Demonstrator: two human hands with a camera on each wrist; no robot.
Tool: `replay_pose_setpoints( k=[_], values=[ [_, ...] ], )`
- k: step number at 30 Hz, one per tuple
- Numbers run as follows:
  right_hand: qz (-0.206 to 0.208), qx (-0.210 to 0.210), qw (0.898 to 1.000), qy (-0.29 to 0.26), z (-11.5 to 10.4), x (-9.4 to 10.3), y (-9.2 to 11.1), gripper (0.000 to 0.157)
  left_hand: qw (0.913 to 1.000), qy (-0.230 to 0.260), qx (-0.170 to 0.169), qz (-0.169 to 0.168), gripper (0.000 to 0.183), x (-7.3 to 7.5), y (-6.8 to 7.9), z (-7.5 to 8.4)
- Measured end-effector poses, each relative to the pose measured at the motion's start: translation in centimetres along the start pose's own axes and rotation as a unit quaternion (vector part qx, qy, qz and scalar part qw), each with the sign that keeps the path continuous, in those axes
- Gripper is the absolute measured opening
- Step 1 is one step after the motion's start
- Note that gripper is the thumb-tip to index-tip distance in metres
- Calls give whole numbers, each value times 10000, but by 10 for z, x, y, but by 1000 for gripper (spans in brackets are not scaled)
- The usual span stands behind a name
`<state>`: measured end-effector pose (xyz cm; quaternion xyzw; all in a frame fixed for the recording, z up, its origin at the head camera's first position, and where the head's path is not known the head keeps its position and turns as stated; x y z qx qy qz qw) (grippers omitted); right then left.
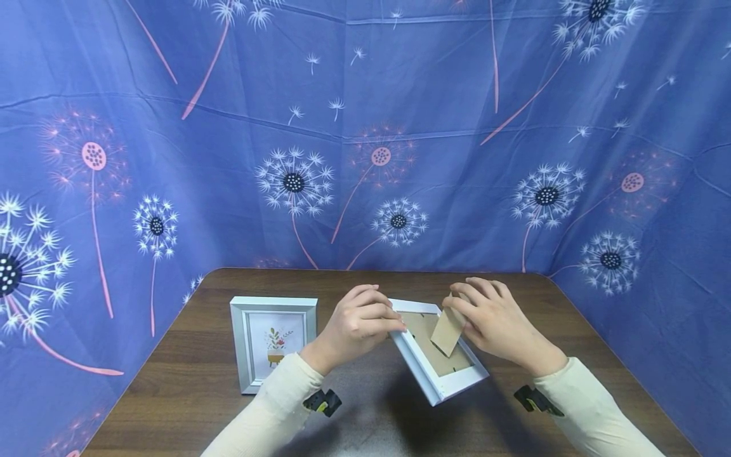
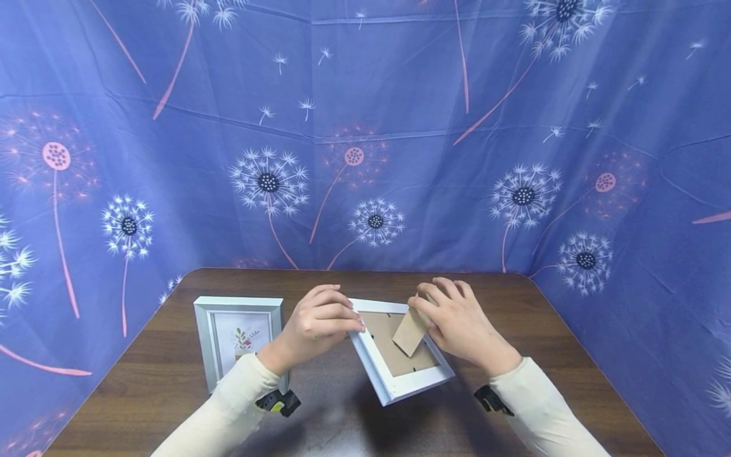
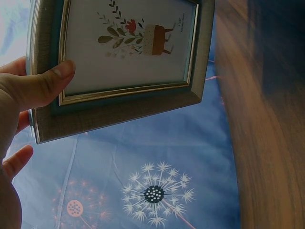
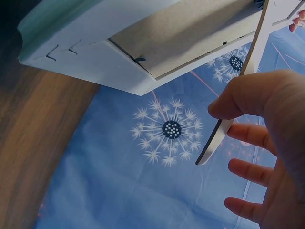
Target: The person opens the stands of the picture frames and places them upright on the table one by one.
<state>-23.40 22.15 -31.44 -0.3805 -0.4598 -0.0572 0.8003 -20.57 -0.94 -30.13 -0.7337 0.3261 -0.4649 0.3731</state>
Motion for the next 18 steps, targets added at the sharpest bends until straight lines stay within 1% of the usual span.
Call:
replay_pose_setpoints(
  k=[9, 18],
  values=[
    [15, -57, 10000, 38, -1, 2, 0, 49, 10000, -1, 14, -18, 31, 1, 0, 0],
    [28, -10, 10000, 71, -2, -1, 1, 50, 10000, -24, 5, -15, 30, 0, 0, 1]
  ],
)
Point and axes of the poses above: each hand's wrist, its own y-axis away from the middle knuckle, its own x-axis out of the back of the hand, z = x × y, the point moved 6 cm from there along -y, towards the middle knuckle, and after that the axes turned 1 degree about y, right-handed, at the moved point
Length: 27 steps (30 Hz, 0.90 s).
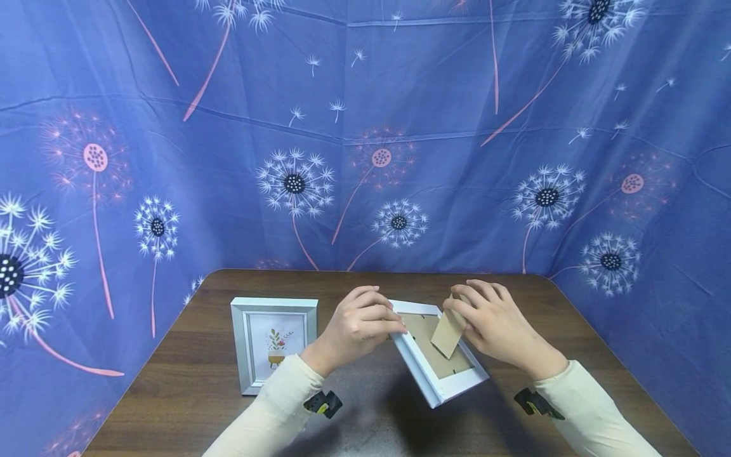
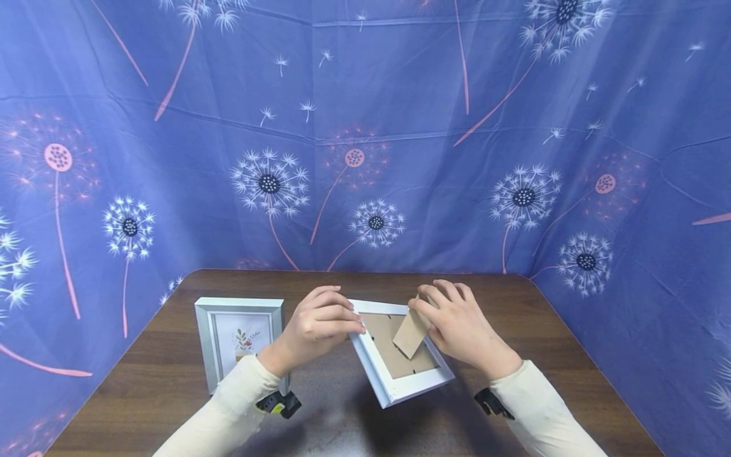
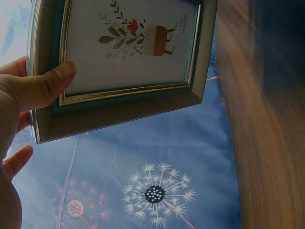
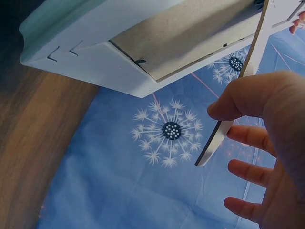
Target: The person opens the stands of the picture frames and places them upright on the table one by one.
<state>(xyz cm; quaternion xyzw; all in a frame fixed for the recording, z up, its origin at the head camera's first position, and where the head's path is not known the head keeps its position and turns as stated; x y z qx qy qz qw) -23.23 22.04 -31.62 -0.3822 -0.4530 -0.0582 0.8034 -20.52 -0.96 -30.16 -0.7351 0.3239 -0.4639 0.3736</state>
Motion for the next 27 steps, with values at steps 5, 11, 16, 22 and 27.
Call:
replay_pose_setpoints(
  k=[5, 11, 16, 22, 27],
  values=[
    [8, -7, 10000, -29, 0, 0, -1, 50, 10000, -13, -17, 16, 30, 0, -1, 0],
    [23, -22, 10000, -60, -1, 0, 0, 48, 10000, -54, 5, 12, 29, 0, -1, 0],
    [44, -36, 9999, -108, -1, 0, 0, 47, 10000, -68, 8, 26, 29, 0, -2, 1],
    [-17, -93, 9999, -115, 0, -1, 1, 48, 9999, -98, -22, 81, 29, 1, -3, 1],
    [-71, -112, 9999, -111, 1, -2, 2, 49, 9999, -95, 3, 97, 29, 1, -3, 1]
  ],
)
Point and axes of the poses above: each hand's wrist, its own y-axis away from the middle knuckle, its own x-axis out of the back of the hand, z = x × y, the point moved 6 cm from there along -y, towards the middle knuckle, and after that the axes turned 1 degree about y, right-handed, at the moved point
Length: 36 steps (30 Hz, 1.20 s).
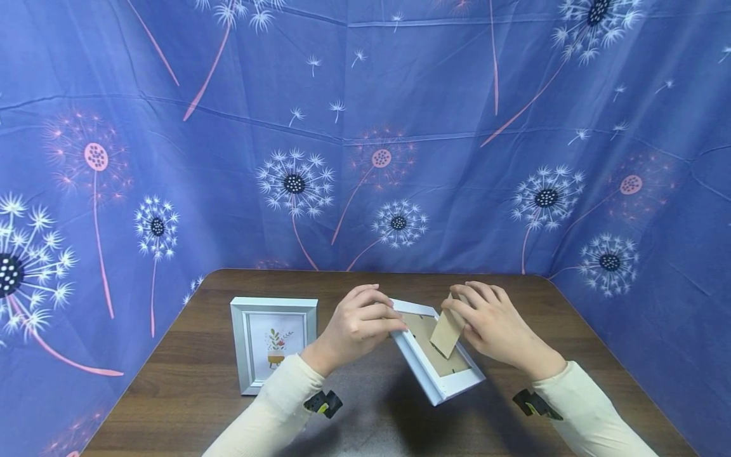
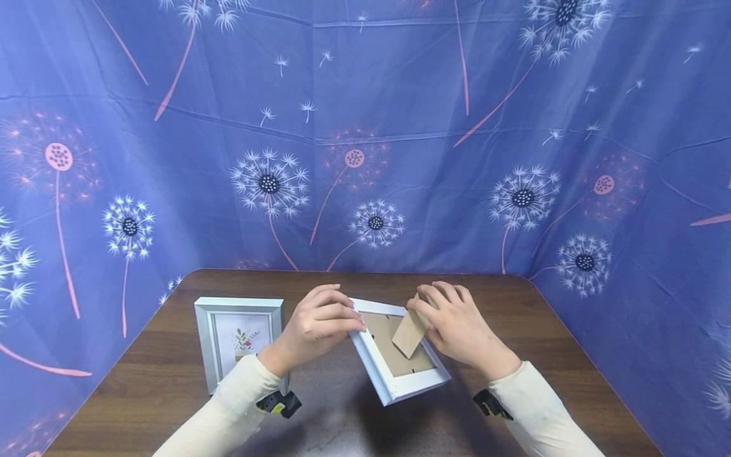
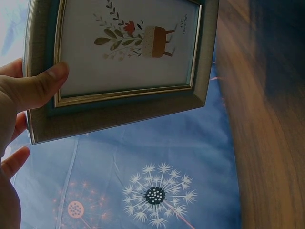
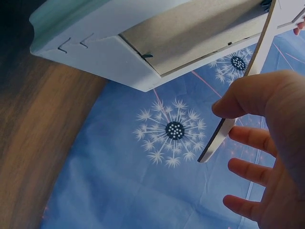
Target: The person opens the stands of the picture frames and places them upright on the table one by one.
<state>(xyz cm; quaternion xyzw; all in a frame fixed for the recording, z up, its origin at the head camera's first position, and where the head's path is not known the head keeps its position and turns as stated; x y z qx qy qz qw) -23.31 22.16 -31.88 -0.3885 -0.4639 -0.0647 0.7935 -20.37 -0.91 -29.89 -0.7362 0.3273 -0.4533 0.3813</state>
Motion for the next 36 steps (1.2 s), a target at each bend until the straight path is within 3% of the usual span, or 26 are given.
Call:
replay_pose_setpoints(
  k=[17, 36],
  values=[
    [-55, -80, 9998, -148, 1, -4, 2, 49, 9998, -48, 202, -12, 31, -3, 2, -1],
    [-162, -249, 9988, -395, 0, -9, 5, 52, 9991, -269, 154, 296, 24, -3, -1, 0]
  ],
)
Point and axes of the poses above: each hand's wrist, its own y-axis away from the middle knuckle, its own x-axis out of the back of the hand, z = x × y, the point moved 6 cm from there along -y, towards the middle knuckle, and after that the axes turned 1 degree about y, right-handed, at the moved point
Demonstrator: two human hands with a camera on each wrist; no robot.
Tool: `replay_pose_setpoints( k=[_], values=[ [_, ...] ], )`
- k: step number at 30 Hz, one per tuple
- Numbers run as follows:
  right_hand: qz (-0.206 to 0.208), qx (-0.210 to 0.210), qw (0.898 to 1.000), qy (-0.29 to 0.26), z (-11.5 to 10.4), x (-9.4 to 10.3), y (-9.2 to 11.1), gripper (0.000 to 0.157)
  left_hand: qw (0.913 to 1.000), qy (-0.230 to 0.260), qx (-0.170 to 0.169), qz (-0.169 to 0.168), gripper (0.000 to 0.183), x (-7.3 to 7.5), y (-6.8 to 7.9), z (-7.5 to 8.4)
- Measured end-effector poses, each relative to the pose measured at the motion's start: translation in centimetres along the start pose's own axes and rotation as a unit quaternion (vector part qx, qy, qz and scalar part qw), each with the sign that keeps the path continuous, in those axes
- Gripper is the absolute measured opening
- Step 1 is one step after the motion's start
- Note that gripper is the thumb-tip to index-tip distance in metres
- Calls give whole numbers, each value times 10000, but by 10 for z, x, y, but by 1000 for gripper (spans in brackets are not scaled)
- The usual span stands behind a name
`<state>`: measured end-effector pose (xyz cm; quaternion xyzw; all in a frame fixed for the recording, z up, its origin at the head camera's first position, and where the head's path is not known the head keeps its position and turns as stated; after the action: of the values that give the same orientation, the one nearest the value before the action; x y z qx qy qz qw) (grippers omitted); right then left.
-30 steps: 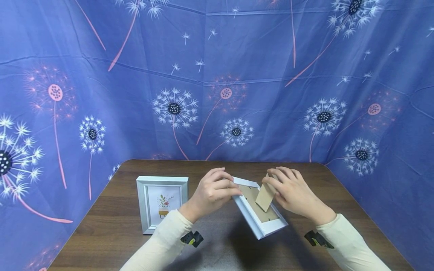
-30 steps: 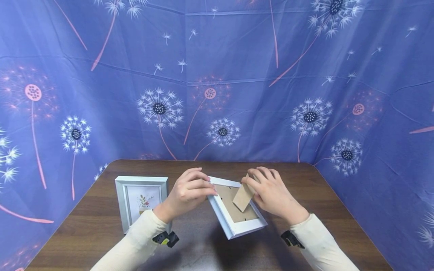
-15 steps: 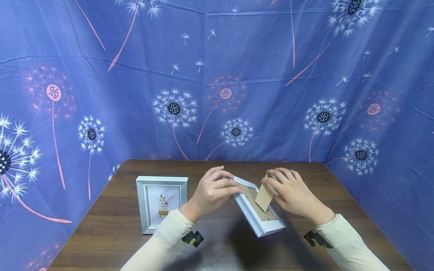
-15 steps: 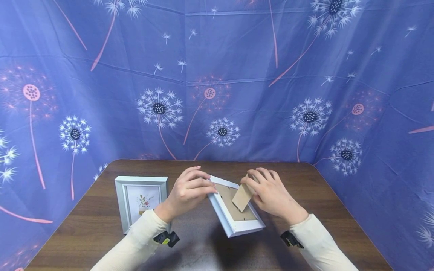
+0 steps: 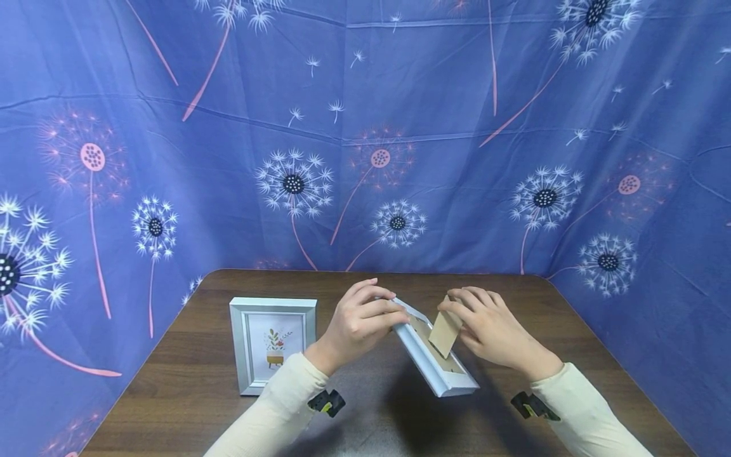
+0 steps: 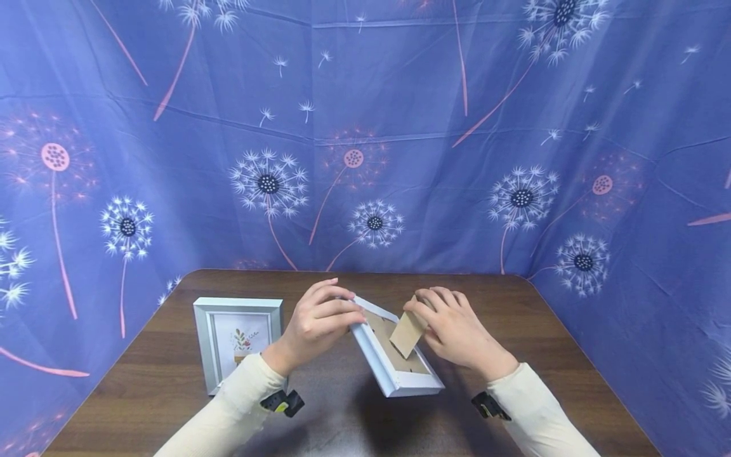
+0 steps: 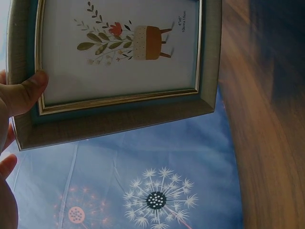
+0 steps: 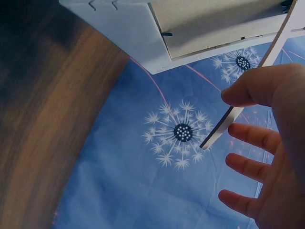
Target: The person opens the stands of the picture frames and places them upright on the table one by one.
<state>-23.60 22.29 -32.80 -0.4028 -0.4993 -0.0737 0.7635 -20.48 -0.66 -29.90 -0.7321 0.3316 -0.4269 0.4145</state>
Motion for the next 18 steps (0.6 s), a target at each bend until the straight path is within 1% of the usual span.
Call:
replay_pose_setpoints(
  k=[10, 14, 18],
  values=[
    [-51, -5, 9999, -163, -1, -3, 2, 53, 10000, -19, 40, 33, 29, 3, -3, 1],
    [-55, 27, 9997, -229, -1, -4, 3, 56, 10000, 42, 70, 19, 28, 3, -3, 1],
    [-58, 51, 9996, -262, -2, -5, 4, 56, 10000, 56, 55, 6, 27, 3, -3, 1]
  ],
)
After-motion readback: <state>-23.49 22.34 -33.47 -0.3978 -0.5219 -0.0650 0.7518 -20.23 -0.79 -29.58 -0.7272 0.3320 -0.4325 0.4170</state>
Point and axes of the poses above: each hand's wrist, its own y-axis away from the middle knuckle, its own x-axis out of the back of the hand, z = x × y, the point moved 6 cm from there along -y, towards the middle knuckle, and after that the axes turned 1 degree about y, right-handed, at the moved point
